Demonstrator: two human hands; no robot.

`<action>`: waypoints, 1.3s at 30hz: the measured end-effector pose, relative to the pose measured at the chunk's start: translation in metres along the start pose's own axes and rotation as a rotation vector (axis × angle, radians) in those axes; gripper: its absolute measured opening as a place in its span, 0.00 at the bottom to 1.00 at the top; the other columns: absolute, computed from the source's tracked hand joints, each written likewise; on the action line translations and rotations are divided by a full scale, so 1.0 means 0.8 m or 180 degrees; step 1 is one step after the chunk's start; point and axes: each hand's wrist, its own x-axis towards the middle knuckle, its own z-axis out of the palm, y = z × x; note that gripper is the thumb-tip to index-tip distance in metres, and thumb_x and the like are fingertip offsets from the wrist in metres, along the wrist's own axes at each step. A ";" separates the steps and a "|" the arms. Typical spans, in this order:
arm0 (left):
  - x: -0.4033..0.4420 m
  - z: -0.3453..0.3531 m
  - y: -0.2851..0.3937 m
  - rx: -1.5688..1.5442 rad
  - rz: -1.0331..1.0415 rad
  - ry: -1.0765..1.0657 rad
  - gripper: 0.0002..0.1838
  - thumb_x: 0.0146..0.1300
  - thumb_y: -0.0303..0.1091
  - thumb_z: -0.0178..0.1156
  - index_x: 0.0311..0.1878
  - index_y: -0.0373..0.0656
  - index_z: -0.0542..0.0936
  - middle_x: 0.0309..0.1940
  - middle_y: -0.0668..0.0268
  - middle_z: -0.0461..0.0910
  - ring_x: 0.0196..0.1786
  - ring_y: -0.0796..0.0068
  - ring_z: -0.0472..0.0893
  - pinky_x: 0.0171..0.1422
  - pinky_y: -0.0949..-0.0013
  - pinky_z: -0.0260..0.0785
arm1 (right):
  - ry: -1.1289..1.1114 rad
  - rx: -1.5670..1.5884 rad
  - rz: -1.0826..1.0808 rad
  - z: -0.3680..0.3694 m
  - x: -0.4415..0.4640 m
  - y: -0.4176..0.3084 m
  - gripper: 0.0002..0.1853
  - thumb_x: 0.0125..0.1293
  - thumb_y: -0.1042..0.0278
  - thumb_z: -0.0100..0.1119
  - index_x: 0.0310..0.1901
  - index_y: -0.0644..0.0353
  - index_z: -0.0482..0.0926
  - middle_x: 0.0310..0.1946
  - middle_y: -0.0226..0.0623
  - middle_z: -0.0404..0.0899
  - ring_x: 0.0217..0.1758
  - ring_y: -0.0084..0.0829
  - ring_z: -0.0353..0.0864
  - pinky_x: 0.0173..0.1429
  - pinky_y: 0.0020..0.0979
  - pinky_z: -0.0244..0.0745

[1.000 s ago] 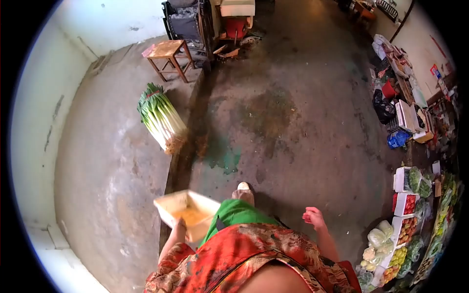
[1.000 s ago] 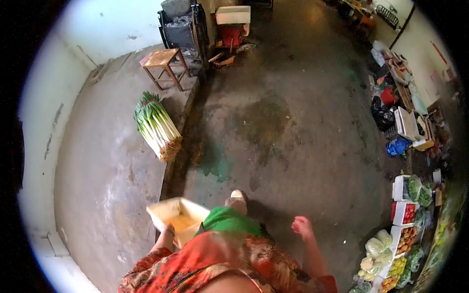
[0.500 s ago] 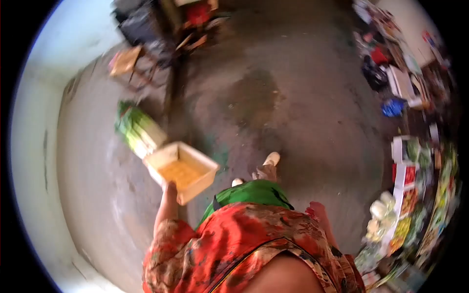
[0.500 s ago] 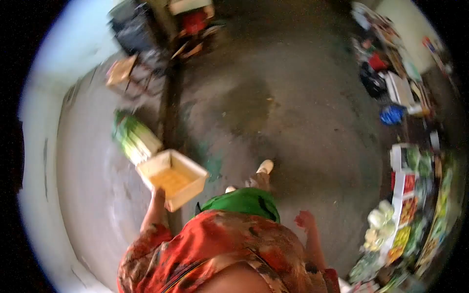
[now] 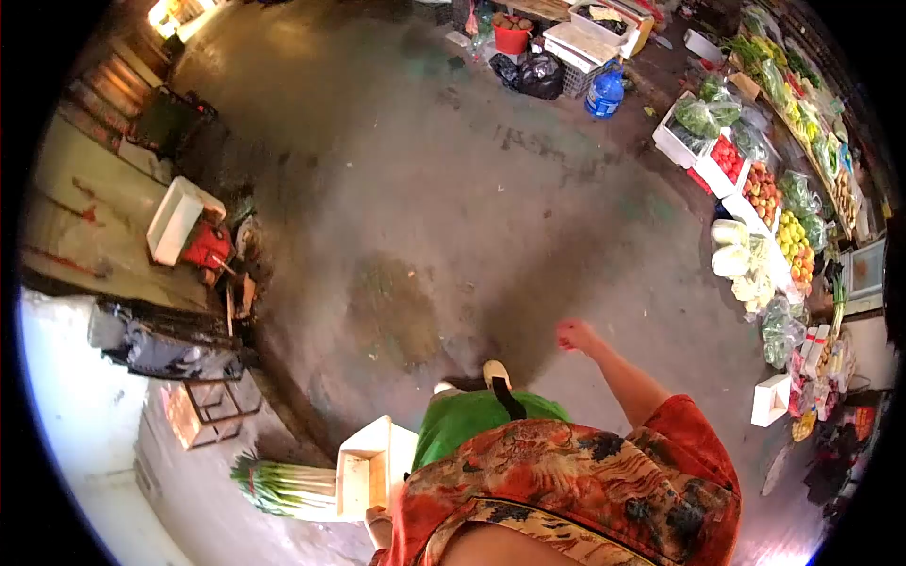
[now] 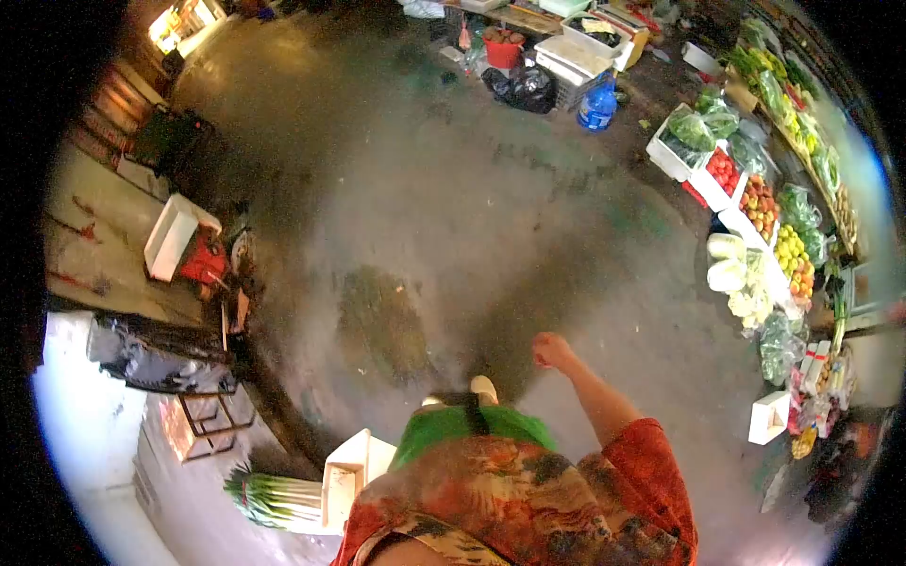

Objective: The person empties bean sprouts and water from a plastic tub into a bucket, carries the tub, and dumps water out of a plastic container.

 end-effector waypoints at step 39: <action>0.095 -0.133 0.973 0.2647 0.2247 0.0161 0.17 0.45 0.34 0.65 0.38 0.34 0.79 0.39 0.55 0.80 0.42 0.68 0.80 0.45 0.63 0.75 | 0.2250 0.3912 0.2376 -0.282 0.081 -0.010 0.11 0.57 0.74 0.50 0.43 0.61 0.70 0.24 0.36 0.75 0.23 0.27 0.76 0.23 0.24 0.70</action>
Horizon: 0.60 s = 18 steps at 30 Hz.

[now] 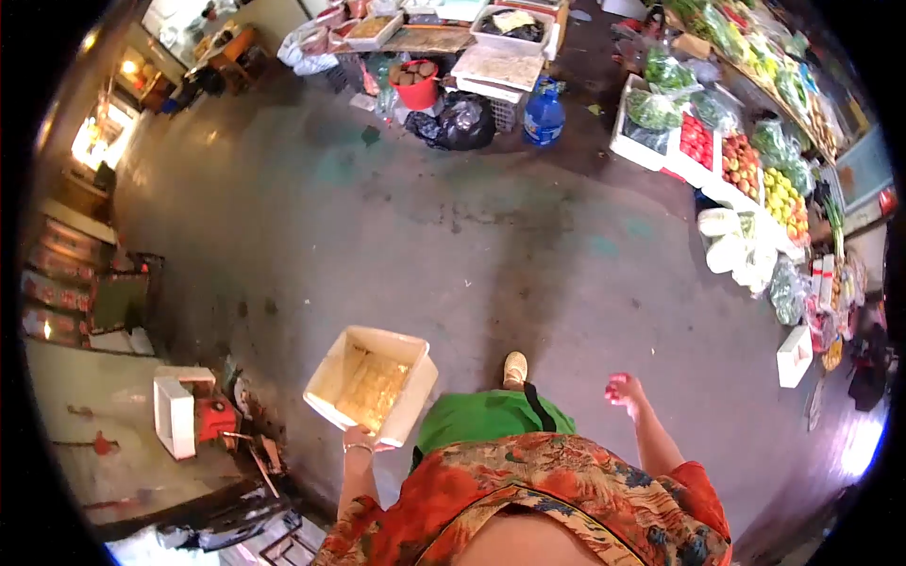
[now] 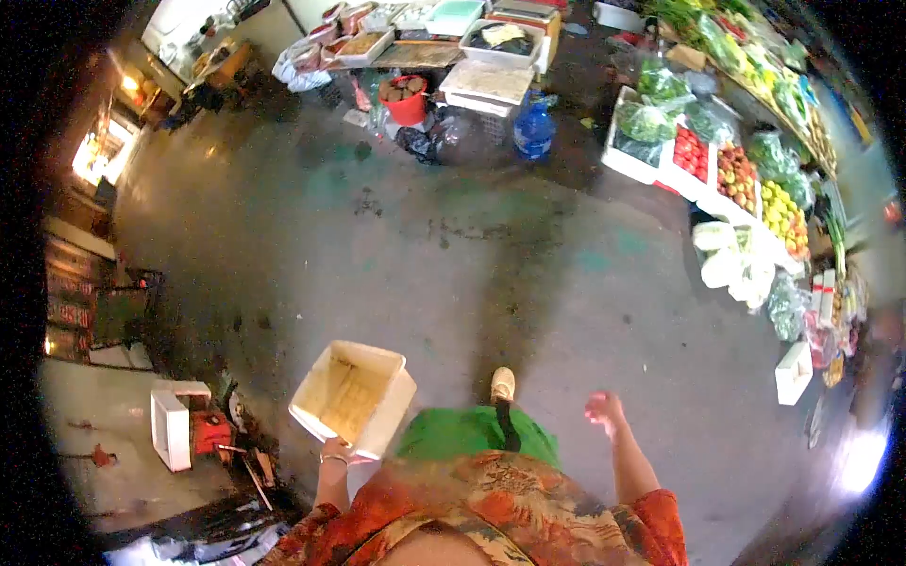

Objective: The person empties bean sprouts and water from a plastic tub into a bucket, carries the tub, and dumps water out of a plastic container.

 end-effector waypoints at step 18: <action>0.329 -0.141 0.103 0.0939 0.0774 0.0033 0.07 0.43 0.34 0.59 0.27 0.47 0.83 0.31 0.59 0.81 0.33 0.62 0.81 0.35 0.66 0.72 | -0.0022 -0.0788 0.0458 0.168 0.101 -0.167 0.10 0.60 0.72 0.49 0.44 0.60 0.71 0.26 0.35 0.76 0.24 0.28 0.77 0.24 0.30 0.74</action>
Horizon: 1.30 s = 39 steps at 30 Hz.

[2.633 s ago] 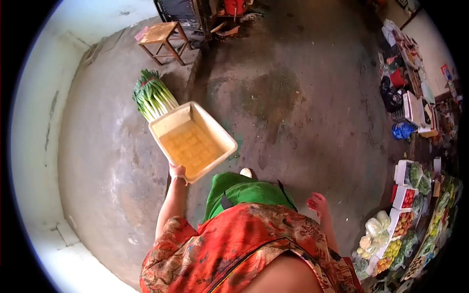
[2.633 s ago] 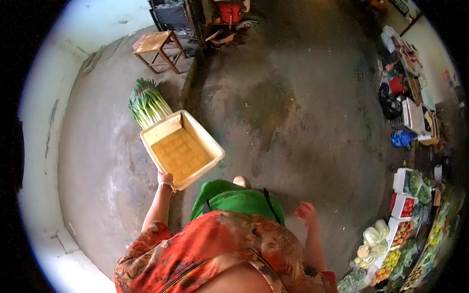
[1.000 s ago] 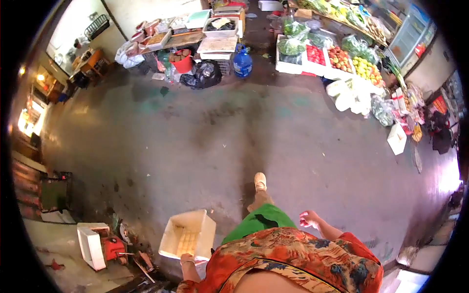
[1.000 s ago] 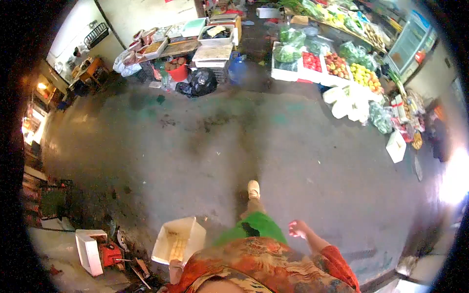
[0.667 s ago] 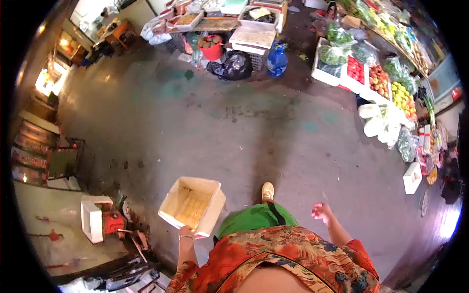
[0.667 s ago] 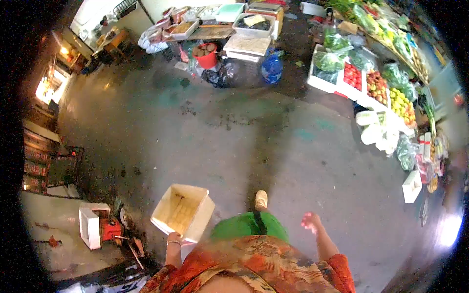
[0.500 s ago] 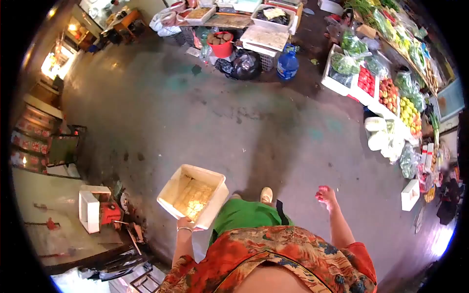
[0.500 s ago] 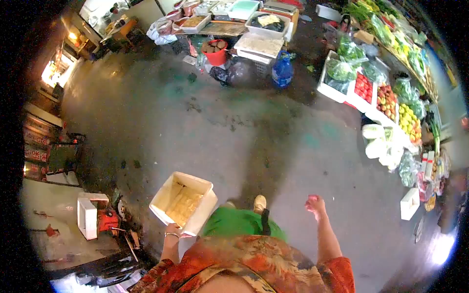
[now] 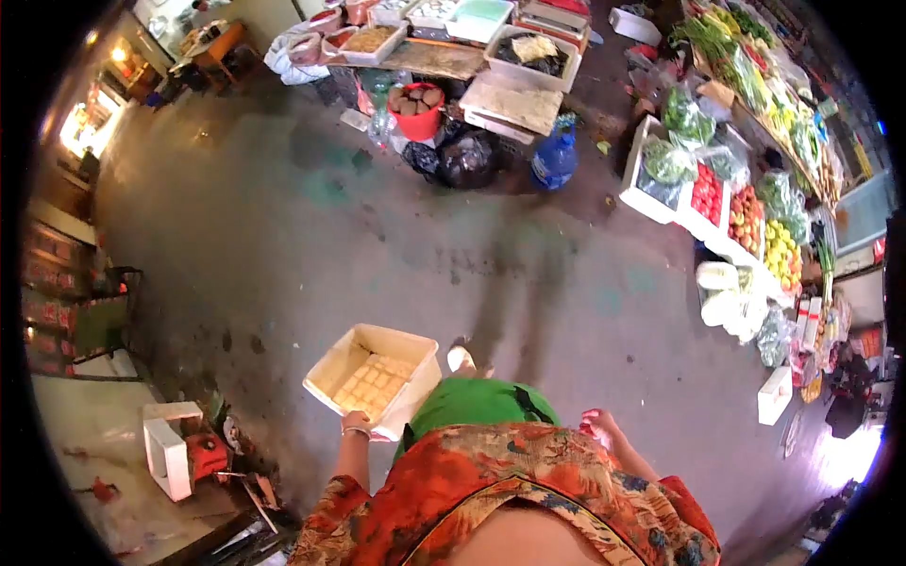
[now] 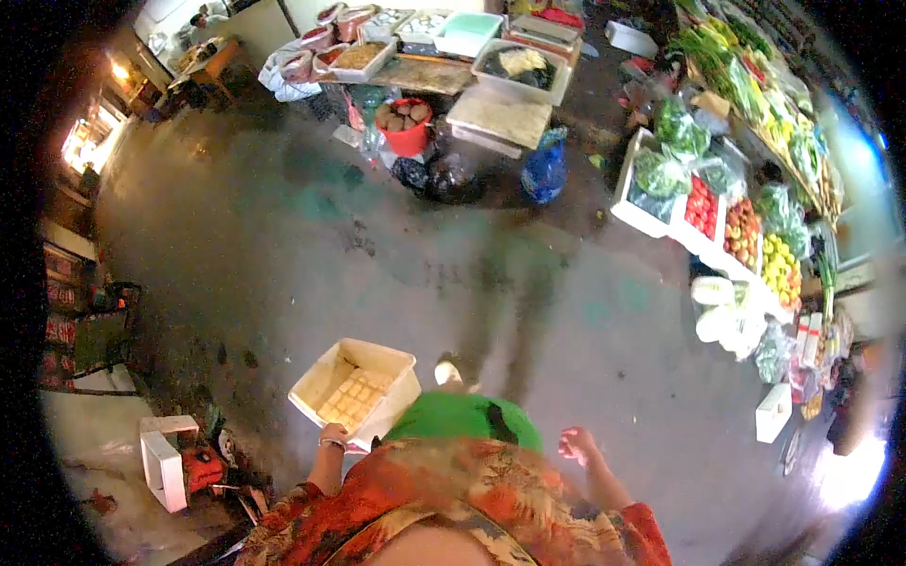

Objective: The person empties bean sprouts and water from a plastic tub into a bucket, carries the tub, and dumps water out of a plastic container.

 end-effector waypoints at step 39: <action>0.407 -0.415 -0.063 -0.5763 -0.2836 0.0993 0.14 0.38 0.20 0.53 0.33 0.29 0.69 0.25 0.57 0.68 0.29 0.58 0.72 0.31 0.53 0.70 | -0.0578 -0.1182 -0.0530 0.378 0.295 -0.850 0.17 0.58 0.70 0.53 0.49 0.61 0.70 0.29 0.37 0.78 0.29 0.28 0.79 0.30 0.26 0.75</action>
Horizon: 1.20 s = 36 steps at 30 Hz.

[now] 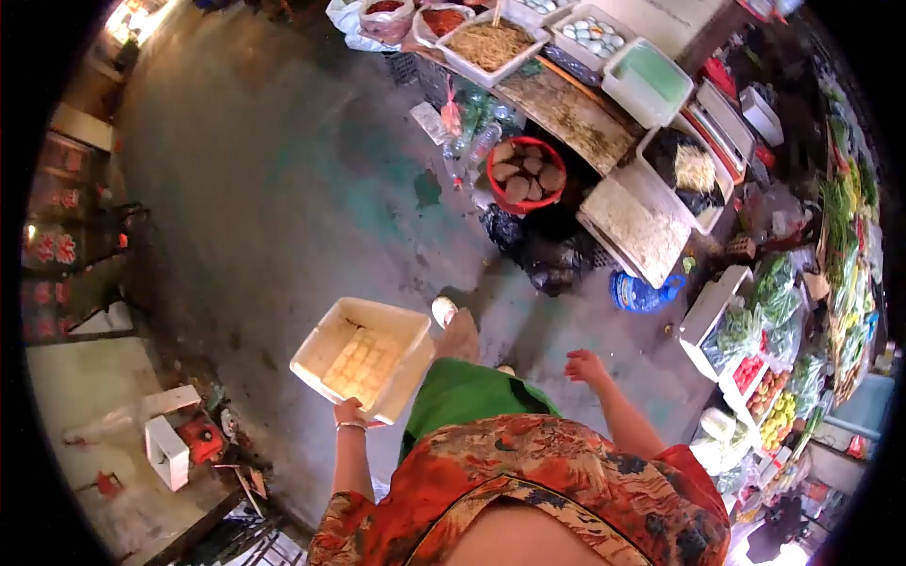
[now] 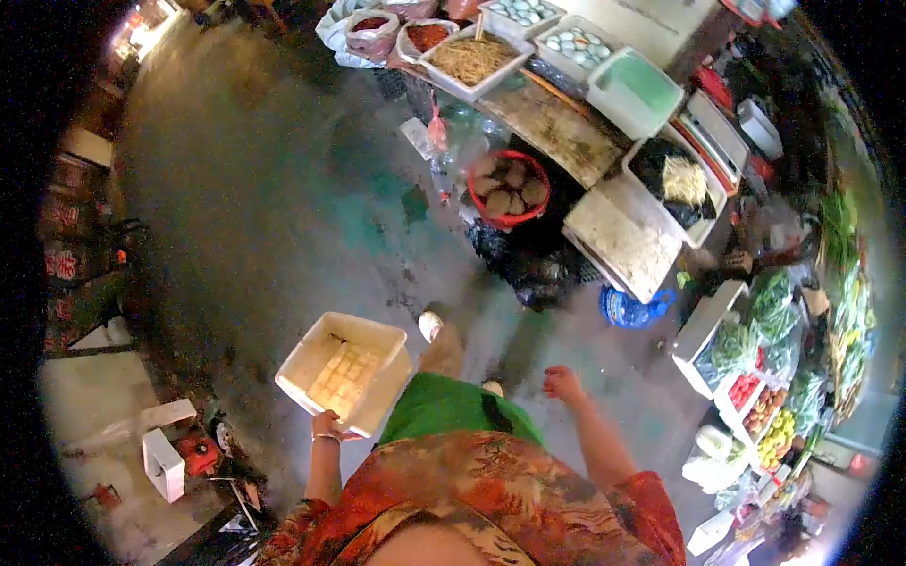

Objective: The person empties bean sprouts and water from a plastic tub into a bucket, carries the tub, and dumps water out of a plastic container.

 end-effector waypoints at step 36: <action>0.297 0.504 0.512 -0.0037 0.0999 -0.0460 0.28 0.44 0.18 0.51 0.55 0.38 0.68 0.41 0.65 0.76 0.41 0.74 0.75 0.44 0.71 0.68 | -0.0217 -0.0377 -0.0282 0.243 0.548 -0.646 0.17 0.56 0.68 0.52 0.47 0.62 0.72 0.30 0.33 0.76 0.29 0.24 0.76 0.30 0.24 0.70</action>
